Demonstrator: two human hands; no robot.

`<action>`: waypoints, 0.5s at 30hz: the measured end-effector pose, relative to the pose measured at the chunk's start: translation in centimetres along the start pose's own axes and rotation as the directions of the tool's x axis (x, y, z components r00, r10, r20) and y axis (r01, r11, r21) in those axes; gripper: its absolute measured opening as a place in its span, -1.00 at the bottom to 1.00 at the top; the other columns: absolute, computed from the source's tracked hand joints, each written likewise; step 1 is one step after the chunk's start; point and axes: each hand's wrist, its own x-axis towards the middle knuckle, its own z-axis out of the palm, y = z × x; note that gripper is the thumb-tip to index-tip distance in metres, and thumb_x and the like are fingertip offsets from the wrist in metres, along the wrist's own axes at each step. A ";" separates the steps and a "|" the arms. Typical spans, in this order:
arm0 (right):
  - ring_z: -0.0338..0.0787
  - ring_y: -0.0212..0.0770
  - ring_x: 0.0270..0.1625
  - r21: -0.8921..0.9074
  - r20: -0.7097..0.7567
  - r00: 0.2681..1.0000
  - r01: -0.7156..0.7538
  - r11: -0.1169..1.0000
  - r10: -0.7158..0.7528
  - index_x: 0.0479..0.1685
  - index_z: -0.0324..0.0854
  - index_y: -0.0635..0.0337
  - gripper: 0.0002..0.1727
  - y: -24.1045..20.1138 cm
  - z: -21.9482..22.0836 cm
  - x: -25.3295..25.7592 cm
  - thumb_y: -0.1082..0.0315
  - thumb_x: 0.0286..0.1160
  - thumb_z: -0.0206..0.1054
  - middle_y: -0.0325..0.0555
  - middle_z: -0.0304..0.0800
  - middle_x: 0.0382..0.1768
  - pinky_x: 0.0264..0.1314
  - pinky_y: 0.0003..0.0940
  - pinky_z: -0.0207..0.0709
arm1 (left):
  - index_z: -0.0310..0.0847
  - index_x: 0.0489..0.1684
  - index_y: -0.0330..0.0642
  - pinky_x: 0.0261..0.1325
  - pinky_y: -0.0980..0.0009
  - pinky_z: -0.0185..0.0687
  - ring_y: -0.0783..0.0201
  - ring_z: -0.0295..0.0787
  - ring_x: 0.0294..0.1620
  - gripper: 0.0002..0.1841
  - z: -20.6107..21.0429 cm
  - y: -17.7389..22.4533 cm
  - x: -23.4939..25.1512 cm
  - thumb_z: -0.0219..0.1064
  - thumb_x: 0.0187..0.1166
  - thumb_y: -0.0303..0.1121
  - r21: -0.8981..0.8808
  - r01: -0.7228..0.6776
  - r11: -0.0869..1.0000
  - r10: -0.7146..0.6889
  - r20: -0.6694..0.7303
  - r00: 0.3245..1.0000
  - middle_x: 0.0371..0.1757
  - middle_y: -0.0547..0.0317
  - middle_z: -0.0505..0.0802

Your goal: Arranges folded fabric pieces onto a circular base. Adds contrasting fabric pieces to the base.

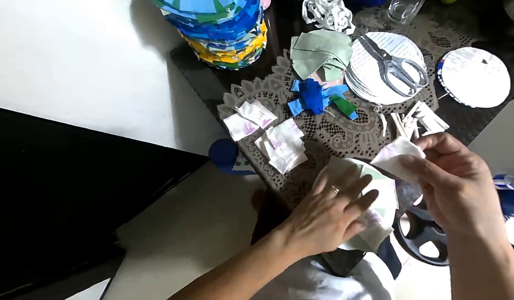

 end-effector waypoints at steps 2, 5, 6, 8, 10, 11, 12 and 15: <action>0.82 -0.55 -0.33 -0.069 -0.015 1.000 0.012 0.998 -0.013 -0.14 0.71 -0.04 -0.77 -0.3 -1.0 -0.4 0.53 0.33 0.38 -0.43 0.84 -0.35 -0.22 -0.62 0.76 | 0.42 0.71 0.05 0.67 -0.32 0.13 -0.08 0.30 0.78 -0.34 1.2 0.7 0.6 0.24 0.62 0.08 0.009 -0.026 1.000 0.026 0.083 0.996 0.73 0.05 0.51; 0.82 -0.56 -0.35 -0.172 -0.018 0.999 0.028 0.985 -0.032 -0.19 0.79 -0.07 -0.81 -0.4 -2.5 -1.2 0.46 0.36 0.39 -0.47 0.86 -0.39 -0.25 -0.63 0.75 | 0.41 0.71 0.00 0.69 -0.31 0.10 -0.07 0.28 0.79 -0.33 3.1 1.5 1.0 0.09 0.67 0.15 0.071 0.013 0.997 -0.018 0.068 0.998 0.75 0.02 0.48; 0.82 -0.57 -0.37 -0.201 -0.018 0.999 0.033 0.979 -0.037 -0.22 0.80 -0.08 -0.83 -0.4 -2.9 -1.4 0.44 0.38 0.40 -0.49 0.86 -0.41 -0.27 -0.63 0.75 | 0.42 0.70 -0.02 0.68 -0.32 0.12 -0.08 0.30 0.79 -0.34 3.5 1.9 1.2 0.01 0.71 0.15 0.096 0.041 0.995 -0.045 0.047 0.998 0.74 0.02 0.49; 0.80 -0.61 -0.39 -0.250 -0.024 0.998 0.047 0.967 -0.055 -0.23 0.79 -0.11 -0.87 -0.2 -3.6 -1.7 0.39 0.40 0.42 -0.53 0.85 -0.43 -0.29 -0.67 0.72 | 0.44 0.69 -0.05 0.64 -0.36 0.14 -0.11 0.34 0.76 -0.34 4.1 2.7 1.9 -0.07 0.74 0.14 0.119 0.124 0.985 -0.124 -0.001 0.992 0.73 0.01 0.51; 0.80 -0.62 -0.34 -0.302 -0.019 0.997 0.063 0.951 -0.072 -0.20 0.76 -0.12 -0.88 -0.3 -3.8 -1.9 0.37 0.40 0.43 -0.56 0.84 -0.37 -0.25 -0.69 0.72 | 0.46 0.68 -0.09 0.60 -0.42 0.13 -0.16 0.37 0.74 -0.34 4.8 3.4 2.6 -0.09 0.74 0.11 0.118 0.218 0.969 -0.213 -0.055 0.976 0.72 -0.03 0.52; 0.81 -0.62 -0.32 -0.331 -0.011 0.997 0.071 0.941 -0.079 -0.18 0.73 -0.12 -0.87 -0.4 -3.6 -1.9 0.37 0.40 0.42 -0.57 0.84 -0.35 -0.24 -0.69 0.73 | 0.46 0.68 -0.10 0.61 -0.43 0.11 -0.19 0.36 0.74 -0.34 5.0 3.8 3.0 -0.11 0.75 0.09 0.120 0.264 0.957 -0.258 -0.065 0.964 0.72 -0.04 0.51; 0.81 -0.61 -0.32 -0.350 0.000 0.997 0.076 0.934 -0.081 -0.17 0.71 -0.10 -0.87 -0.6 -3.2 -1.8 0.38 0.40 0.41 -0.56 0.84 -0.34 -0.25 -0.67 0.73 | 0.49 0.65 -0.12 0.60 -0.44 0.10 -0.22 0.37 0.73 -0.35 5.2 4.1 3.4 -0.09 0.75 0.08 0.127 0.301 0.945 -0.292 -0.085 0.953 0.71 -0.06 0.52; 0.82 -0.60 -0.34 -0.423 0.035 0.997 0.083 0.902 -0.074 -0.14 0.77 0.02 -0.90 -1.2 -1.7 -1.9 0.37 0.45 0.41 -0.50 0.88 -0.33 -0.29 -0.67 0.74 | 0.54 0.60 -0.15 0.64 -0.42 0.05 -0.27 0.34 0.74 -0.37 4.5 4.7 3.6 0.10 0.67 0.05 0.062 0.320 0.946 -0.313 -0.091 0.945 0.70 -0.13 0.53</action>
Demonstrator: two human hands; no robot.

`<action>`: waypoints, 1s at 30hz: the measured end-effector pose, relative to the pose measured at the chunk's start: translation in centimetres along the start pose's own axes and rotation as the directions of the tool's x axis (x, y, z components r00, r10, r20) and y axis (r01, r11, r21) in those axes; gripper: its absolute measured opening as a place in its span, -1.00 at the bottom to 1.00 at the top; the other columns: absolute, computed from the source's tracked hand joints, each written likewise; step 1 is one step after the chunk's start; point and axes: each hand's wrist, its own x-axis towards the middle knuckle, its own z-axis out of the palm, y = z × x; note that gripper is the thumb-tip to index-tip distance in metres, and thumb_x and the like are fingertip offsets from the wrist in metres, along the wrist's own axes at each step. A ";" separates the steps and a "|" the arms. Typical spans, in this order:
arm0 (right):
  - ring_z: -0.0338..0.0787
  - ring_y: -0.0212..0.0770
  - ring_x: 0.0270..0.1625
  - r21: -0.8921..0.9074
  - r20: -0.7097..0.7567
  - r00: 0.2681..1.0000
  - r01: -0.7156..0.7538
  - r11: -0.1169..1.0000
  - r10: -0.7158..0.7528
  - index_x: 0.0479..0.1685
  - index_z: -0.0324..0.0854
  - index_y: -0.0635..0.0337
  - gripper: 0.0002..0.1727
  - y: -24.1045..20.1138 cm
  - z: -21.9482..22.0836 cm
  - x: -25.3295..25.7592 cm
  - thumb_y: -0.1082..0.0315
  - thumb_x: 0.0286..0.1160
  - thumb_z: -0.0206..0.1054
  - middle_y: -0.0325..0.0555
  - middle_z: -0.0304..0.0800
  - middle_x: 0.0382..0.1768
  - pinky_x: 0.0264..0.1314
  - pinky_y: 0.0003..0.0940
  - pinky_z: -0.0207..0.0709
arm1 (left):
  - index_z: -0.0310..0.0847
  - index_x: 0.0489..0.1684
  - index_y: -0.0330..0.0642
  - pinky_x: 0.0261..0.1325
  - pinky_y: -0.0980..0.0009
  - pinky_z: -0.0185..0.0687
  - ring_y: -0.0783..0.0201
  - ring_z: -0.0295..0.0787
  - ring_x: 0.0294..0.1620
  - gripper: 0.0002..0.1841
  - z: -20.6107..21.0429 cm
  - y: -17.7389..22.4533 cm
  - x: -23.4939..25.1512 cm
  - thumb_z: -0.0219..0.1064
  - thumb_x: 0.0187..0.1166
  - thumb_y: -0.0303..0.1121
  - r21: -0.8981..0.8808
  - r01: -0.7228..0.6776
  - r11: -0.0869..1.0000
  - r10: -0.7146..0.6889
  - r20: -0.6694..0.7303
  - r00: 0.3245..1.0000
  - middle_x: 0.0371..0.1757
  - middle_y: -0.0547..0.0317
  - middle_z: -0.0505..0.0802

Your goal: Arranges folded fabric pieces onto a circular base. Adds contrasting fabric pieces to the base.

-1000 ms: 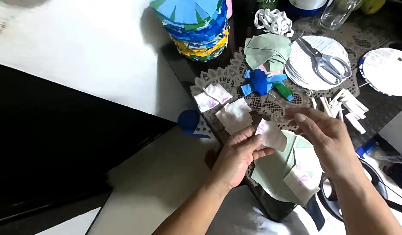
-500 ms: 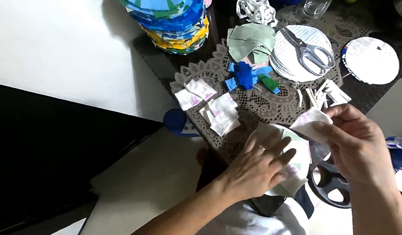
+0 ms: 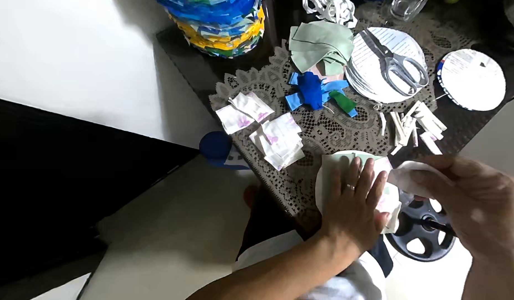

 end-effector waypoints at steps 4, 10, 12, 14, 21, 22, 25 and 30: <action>0.79 -0.72 -0.34 -0.154 0.076 0.997 -0.005 0.988 0.017 -0.17 0.82 0.01 -0.89 -1.3 1.6 -0.2 0.29 0.50 0.40 -0.54 0.88 -0.34 -0.29 -0.75 0.70 | 0.67 0.42 -0.07 0.61 -0.16 0.35 -0.05 0.58 0.60 -0.54 -2.9 -1.3 -3.4 0.14 0.72 -0.05 -0.191 -0.257 0.947 0.247 -0.073 0.966 0.45 0.01 0.77; 0.74 -0.65 -0.43 -0.115 0.370 0.923 -0.062 0.991 0.100 -0.20 0.79 0.09 -0.90 -1.2 6.3 0.3 0.30 0.50 0.40 -0.41 0.83 -0.41 -0.37 -0.71 0.65 | 0.68 -0.32 0.05 0.44 0.35 0.38 0.29 0.67 0.05 -0.73 -3.1 -6.6 -7.7 0.09 0.76 -0.20 -0.252 -0.236 0.939 0.144 -0.334 0.932 -0.25 0.29 0.78; 0.78 -0.58 -0.43 -0.078 0.427 0.888 -0.152 0.985 0.170 -0.17 0.77 0.12 -0.90 -0.9 7.8 0.9 0.33 0.49 0.42 -0.35 0.85 -0.38 -0.37 -0.67 0.68 | 0.70 -0.26 0.01 0.40 0.36 0.41 0.27 0.68 0.07 -0.74 -3.0 -7.8 -7.7 0.11 0.76 -0.20 -0.254 -0.149 0.956 0.045 -0.374 0.926 -0.22 0.25 0.80; 0.81 -0.52 -0.44 -0.087 0.428 0.867 -0.241 0.967 0.255 -0.13 0.73 0.14 -0.92 -1.1 8.8 1.4 0.37 0.50 0.43 -0.30 0.86 -0.37 -0.38 -0.61 0.71 | 0.73 -0.19 -0.02 0.38 0.34 0.43 0.24 0.69 0.10 -0.75 -3.0 -8.4 -7.5 0.12 0.76 -0.20 -0.252 -0.083 0.964 -0.023 -0.392 0.920 -0.17 0.21 0.82; 0.81 -0.47 -0.52 -0.117 0.286 0.898 -0.314 0.942 0.334 -0.14 0.68 0.17 -0.94 -1.0 9.8 1.9 0.42 0.54 0.41 -0.27 0.83 -0.48 -0.42 -0.57 0.72 | 0.81 -0.08 -0.03 0.36 0.27 0.43 0.18 0.70 0.14 -0.75 -2.7 -9.3 -6.5 0.16 0.70 -0.26 -0.199 -0.012 0.980 -0.073 -0.416 0.907 -0.08 0.16 0.86; 0.81 -0.47 -0.53 -0.079 0.267 0.904 -0.324 0.943 0.333 -0.15 0.66 0.18 -0.95 -1.0 9.8 1.9 0.44 0.53 0.41 -0.27 0.83 -0.49 -0.44 -0.57 0.72 | 0.82 -0.07 -0.03 0.36 0.26 0.43 0.18 0.70 0.14 -0.75 -2.6 -9.4 -6.4 0.16 0.70 -0.26 -0.193 -0.009 0.981 -0.073 -0.417 0.906 -0.08 0.16 0.86; 0.83 -0.41 -0.55 0.056 0.241 0.916 -0.343 0.938 0.320 -0.16 0.61 0.21 -0.95 -0.4 9.9 1.6 0.50 0.52 0.35 -0.24 0.84 -0.51 -0.49 -0.54 0.74 | 0.83 -0.04 -0.03 0.35 0.25 0.41 0.16 0.70 0.14 -0.74 -2.5 -9.8 -6.1 0.16 0.69 -0.27 -0.184 -0.009 0.983 -0.070 -0.418 0.906 -0.06 0.14 0.87; 0.84 -0.36 -0.58 0.120 0.226 0.893 -0.423 0.898 0.390 -0.06 0.54 0.24 -0.88 -0.6 10.4 1.5 0.55 0.53 0.32 -0.19 0.84 -0.52 -0.53 -0.51 0.74 | 0.83 -0.02 -0.04 0.35 0.23 0.42 0.15 0.71 0.14 -0.75 -2.4 -10.1 -5.8 0.18 0.68 -0.30 -0.182 -0.015 0.983 -0.064 -0.420 0.905 -0.04 0.13 0.88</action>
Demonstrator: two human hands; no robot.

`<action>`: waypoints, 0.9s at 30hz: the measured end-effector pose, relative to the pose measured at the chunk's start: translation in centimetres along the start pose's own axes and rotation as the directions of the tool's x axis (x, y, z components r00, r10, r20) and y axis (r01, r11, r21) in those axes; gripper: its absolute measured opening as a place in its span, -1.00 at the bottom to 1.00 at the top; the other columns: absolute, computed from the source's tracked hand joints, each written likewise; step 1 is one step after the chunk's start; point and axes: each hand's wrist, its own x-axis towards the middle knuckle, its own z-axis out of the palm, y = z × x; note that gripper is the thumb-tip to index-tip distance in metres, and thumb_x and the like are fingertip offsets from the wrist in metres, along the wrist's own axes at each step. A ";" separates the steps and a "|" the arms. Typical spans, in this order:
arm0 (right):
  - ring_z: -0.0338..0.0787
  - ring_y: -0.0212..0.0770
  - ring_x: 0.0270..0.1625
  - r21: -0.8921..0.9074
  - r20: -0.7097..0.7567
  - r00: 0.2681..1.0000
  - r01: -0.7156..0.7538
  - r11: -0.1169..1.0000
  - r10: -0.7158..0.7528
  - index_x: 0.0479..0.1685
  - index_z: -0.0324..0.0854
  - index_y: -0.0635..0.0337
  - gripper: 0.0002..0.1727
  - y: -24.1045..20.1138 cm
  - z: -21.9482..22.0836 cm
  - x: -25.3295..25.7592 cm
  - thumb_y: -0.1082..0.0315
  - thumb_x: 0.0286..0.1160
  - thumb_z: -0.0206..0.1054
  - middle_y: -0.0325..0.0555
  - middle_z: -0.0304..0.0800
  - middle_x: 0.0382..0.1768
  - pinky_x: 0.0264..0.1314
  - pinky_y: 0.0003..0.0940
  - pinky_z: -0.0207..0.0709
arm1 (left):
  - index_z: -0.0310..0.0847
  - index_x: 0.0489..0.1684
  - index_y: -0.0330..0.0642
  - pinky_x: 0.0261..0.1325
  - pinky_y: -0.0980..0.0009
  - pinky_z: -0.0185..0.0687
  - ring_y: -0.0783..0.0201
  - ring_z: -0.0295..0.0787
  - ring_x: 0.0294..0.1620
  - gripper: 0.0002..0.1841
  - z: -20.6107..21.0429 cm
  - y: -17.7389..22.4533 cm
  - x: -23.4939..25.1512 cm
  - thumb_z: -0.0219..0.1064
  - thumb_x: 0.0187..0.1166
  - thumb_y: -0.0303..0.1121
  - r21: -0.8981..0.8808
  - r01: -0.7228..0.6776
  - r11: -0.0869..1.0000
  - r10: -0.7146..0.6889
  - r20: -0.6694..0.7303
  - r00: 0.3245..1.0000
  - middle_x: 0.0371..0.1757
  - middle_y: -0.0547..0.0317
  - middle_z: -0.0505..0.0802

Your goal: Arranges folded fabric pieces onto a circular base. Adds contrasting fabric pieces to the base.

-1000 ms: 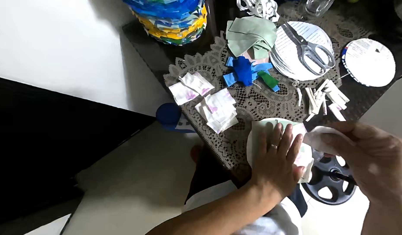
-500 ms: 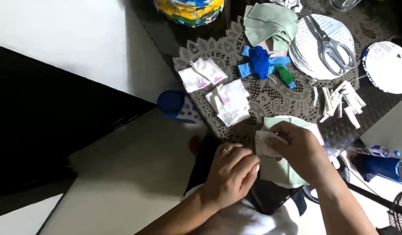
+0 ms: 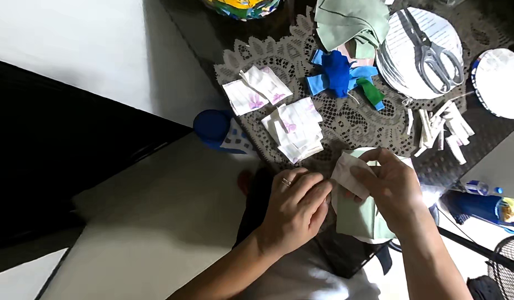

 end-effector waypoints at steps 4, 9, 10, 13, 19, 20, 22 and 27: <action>0.83 -0.36 -0.60 -0.022 -0.014 0.997 -0.072 0.997 0.072 0.07 0.50 0.27 -0.80 -0.2 0.3 0.1 0.56 0.55 0.31 -0.17 0.84 -0.53 -0.56 -0.51 0.73 | 0.84 0.02 -0.03 0.38 0.24 0.38 0.16 0.70 0.21 -0.73 0.1 -0.1 0.0 0.17 0.68 -0.29 0.014 -0.020 1.000 0.020 0.015 1.000 0.07 0.17 0.91; 0.84 -0.34 -0.60 -0.067 -0.042 0.995 -0.090 0.994 0.087 0.10 0.49 0.26 -0.78 -0.2 0.5 -0.1 0.54 0.55 0.31 -0.16 0.84 -0.51 -0.56 -0.49 0.74 | 0.83 0.09 -0.02 0.44 0.22 0.33 0.16 0.69 0.29 -0.70 0.1 -0.3 -0.2 0.13 0.71 -0.27 0.009 -0.047 0.999 0.047 0.050 0.998 0.17 0.21 0.91; 0.84 -0.34 -0.59 -0.073 -0.044 0.995 -0.089 0.993 0.086 0.11 0.48 0.26 -0.77 -0.2 0.4 -0.1 0.54 0.55 0.31 -0.17 0.84 -0.51 -0.56 -0.49 0.74 | 0.83 0.10 -0.01 0.44 0.22 0.32 0.17 0.69 0.29 -0.69 0.0 -0.3 -0.3 0.12 0.71 -0.26 0.006 -0.049 0.999 0.049 0.053 0.997 0.18 0.21 0.91; 0.85 -0.32 -0.59 -0.064 -0.043 0.996 -0.078 0.995 0.076 0.10 0.47 0.26 -0.77 0.0 0.4 -0.1 0.55 0.54 0.31 -0.15 0.84 -0.50 -0.57 -0.48 0.75 | 0.82 0.10 -0.03 0.44 0.24 0.32 0.16 0.68 0.30 -0.69 0.0 -0.3 -0.3 0.11 0.73 -0.26 -0.013 -0.050 0.999 0.050 0.051 0.997 0.17 0.19 0.90; 0.83 -0.34 -0.61 -0.080 -0.038 0.995 -0.095 0.992 0.092 0.11 0.49 0.25 -0.75 -0.4 0.4 0.1 0.55 0.53 0.34 -0.15 0.85 -0.50 -0.57 -0.50 0.73 | 0.82 0.11 -0.09 0.46 0.25 0.39 0.14 0.70 0.30 -0.68 -0.3 -0.5 0.2 0.10 0.76 -0.25 -0.032 -0.060 0.998 0.062 0.070 0.996 0.18 0.13 0.90; 0.83 -0.35 -0.61 -0.085 -0.035 0.995 -0.096 0.992 0.093 0.11 0.49 0.25 -0.75 -0.4 0.3 0.1 0.56 0.53 0.34 -0.15 0.85 -0.50 -0.57 -0.51 0.73 | 0.81 0.12 -0.09 0.45 0.23 0.39 0.12 0.70 0.31 -0.67 -0.4 -0.5 0.3 0.09 0.76 -0.24 -0.018 -0.070 0.997 0.071 0.087 0.994 0.20 0.13 0.90; 0.84 -0.33 -0.61 -0.084 -0.041 0.995 -0.097 0.992 0.094 0.11 0.49 0.26 -0.74 -0.6 0.3 0.2 0.57 0.52 0.35 -0.14 0.85 -0.50 -0.58 -0.50 0.74 | 0.82 0.15 -0.07 0.45 0.20 0.37 0.10 0.67 0.35 -0.66 -0.6 -0.5 0.8 0.10 0.75 -0.23 0.017 -0.090 0.996 0.087 0.127 0.988 0.24 0.15 0.89; 0.83 -0.33 -0.61 -0.101 -0.056 0.996 -0.081 0.992 0.076 0.12 0.49 0.27 -0.73 -0.5 0.3 0.3 0.57 0.51 0.37 -0.14 0.84 -0.50 -0.57 -0.49 0.74 | 0.80 0.23 -0.03 0.50 0.11 0.32 0.07 0.60 0.49 -0.63 -0.8 -0.4 1.6 0.09 0.70 -0.22 0.068 -0.128 0.990 0.109 0.232 0.967 0.36 0.24 0.84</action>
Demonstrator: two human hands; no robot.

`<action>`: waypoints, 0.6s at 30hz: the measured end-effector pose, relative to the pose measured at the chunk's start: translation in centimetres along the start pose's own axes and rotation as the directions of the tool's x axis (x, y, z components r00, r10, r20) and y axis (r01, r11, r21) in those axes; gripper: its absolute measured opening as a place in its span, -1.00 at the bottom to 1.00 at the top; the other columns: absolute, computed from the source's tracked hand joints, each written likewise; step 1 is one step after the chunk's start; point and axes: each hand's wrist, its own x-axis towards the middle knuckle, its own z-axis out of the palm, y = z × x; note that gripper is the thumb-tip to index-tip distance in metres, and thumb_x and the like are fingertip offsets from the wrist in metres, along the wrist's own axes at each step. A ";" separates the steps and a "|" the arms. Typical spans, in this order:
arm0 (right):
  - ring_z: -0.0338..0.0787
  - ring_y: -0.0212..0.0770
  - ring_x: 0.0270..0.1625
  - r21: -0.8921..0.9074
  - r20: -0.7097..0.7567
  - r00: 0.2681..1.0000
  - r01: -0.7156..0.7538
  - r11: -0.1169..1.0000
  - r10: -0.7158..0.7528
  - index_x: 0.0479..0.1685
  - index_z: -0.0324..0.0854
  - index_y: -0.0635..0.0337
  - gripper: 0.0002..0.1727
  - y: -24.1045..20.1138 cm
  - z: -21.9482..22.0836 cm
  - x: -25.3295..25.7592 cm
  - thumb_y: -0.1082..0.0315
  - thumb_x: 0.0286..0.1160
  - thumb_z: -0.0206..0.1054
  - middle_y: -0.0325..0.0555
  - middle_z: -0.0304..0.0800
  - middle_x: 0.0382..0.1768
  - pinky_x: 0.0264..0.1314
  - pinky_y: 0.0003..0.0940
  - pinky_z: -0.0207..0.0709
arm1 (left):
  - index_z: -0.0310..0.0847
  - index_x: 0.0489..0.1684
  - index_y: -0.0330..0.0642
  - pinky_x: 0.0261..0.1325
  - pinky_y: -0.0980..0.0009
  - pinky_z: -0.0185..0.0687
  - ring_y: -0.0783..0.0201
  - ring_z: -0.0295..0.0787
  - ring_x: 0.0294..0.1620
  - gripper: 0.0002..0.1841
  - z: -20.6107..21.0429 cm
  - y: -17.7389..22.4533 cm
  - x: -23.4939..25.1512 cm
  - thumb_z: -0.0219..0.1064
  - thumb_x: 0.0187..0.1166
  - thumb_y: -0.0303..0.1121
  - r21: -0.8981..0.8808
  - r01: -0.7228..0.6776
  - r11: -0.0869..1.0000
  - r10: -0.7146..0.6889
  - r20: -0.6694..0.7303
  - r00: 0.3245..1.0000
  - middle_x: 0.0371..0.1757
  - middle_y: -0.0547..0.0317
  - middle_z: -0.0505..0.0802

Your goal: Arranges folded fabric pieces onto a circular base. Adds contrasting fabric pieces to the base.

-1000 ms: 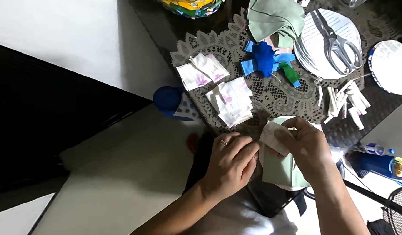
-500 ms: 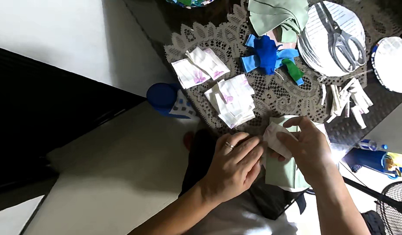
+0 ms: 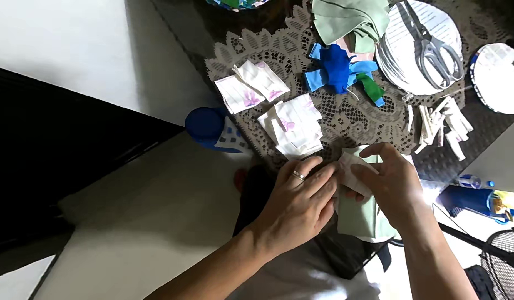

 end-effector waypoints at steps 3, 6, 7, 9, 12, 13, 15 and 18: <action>0.82 -0.36 -0.61 -0.057 -0.004 1.000 0.005 0.998 -0.005 0.14 0.50 0.26 -0.71 -0.2 0.0 0.0 0.53 0.50 0.41 -0.15 0.83 -0.51 -0.56 -0.49 0.73 | 0.78 0.29 0.01 0.50 0.04 0.30 0.04 0.55 0.56 -0.61 0.0 0.0 0.3 0.07 0.70 -0.22 0.015 -0.020 1.000 0.019 0.039 0.999 0.42 0.26 0.81; 0.83 -0.34 -0.61 -0.068 0.013 1.000 -0.011 0.998 0.012 0.13 0.50 0.24 -0.71 -0.4 -0.2 0.2 0.52 0.51 0.41 -0.14 0.83 -0.51 -0.55 -0.48 0.74 | 0.73 0.38 0.04 0.51 0.01 0.26 0.04 0.51 0.60 -0.58 0.0 0.0 0.5 0.05 0.70 -0.21 0.022 -0.023 0.999 0.022 0.056 0.998 0.47 0.28 0.78; 0.83 -0.33 -0.61 -0.072 0.020 1.000 -0.013 0.997 0.014 0.13 0.50 0.24 -0.72 -0.4 -0.3 0.3 0.51 0.52 0.41 -0.13 0.84 -0.51 -0.55 -0.48 0.75 | 0.71 0.42 0.05 0.50 0.01 0.26 0.03 0.50 0.60 -0.57 0.0 0.0 0.6 0.04 0.70 -0.21 0.025 -0.024 0.999 0.023 0.062 0.998 0.48 0.28 0.77; 0.84 -0.33 -0.61 -0.071 0.029 1.000 -0.010 0.997 0.013 0.13 0.50 0.23 -0.72 -0.5 -0.3 0.4 0.52 0.53 0.41 -0.14 0.85 -0.49 -0.55 -0.48 0.75 | 0.69 0.46 0.05 0.51 0.00 0.25 0.02 0.49 0.61 -0.55 0.0 0.0 0.7 0.02 0.71 -0.22 0.031 -0.031 0.999 0.029 0.072 0.997 0.49 0.27 0.76; 0.83 -0.33 -0.62 -0.069 0.025 1.000 -0.007 0.998 0.008 0.10 0.50 0.23 -0.73 -0.6 -0.3 0.4 0.53 0.51 0.42 -0.14 0.84 -0.52 -0.56 -0.49 0.73 | 0.67 0.49 0.05 0.51 0.00 0.25 0.01 0.48 0.62 -0.53 0.0 0.0 0.9 0.00 0.70 -0.23 0.053 -0.042 0.998 0.037 0.094 0.995 0.51 0.27 0.74; 0.83 -0.33 -0.62 -0.072 0.027 1.000 -0.006 0.997 0.008 0.10 0.50 0.23 -0.73 -0.6 -0.3 0.4 0.53 0.51 0.42 -0.13 0.84 -0.53 -0.56 -0.49 0.74 | 0.66 0.50 0.05 0.51 0.00 0.25 0.01 0.47 0.63 -0.53 0.0 0.1 1.0 0.00 0.70 -0.23 0.058 -0.043 0.997 0.037 0.099 0.994 0.52 0.27 0.74; 0.83 -0.34 -0.62 -0.086 0.029 1.000 -0.004 0.996 0.006 0.11 0.51 0.23 -0.73 -0.6 -0.3 0.4 0.53 0.52 0.42 -0.14 0.83 -0.53 -0.55 -0.49 0.75 | 0.66 0.50 0.04 0.51 0.00 0.24 0.01 0.46 0.63 -0.52 0.0 0.1 1.1 -0.01 0.69 -0.24 0.057 -0.044 0.997 0.038 0.106 0.994 0.53 0.26 0.73; 0.82 -0.35 -0.62 -0.089 0.026 1.000 -0.008 0.996 0.010 0.11 0.50 0.22 -0.73 -0.7 -0.4 0.5 0.52 0.53 0.41 -0.15 0.83 -0.53 -0.56 -0.51 0.74 | 0.66 0.50 0.04 0.50 -0.01 0.24 0.01 0.47 0.63 -0.52 0.0 0.0 1.2 -0.02 0.70 -0.24 0.063 -0.051 0.997 0.044 0.114 0.992 0.53 0.25 0.73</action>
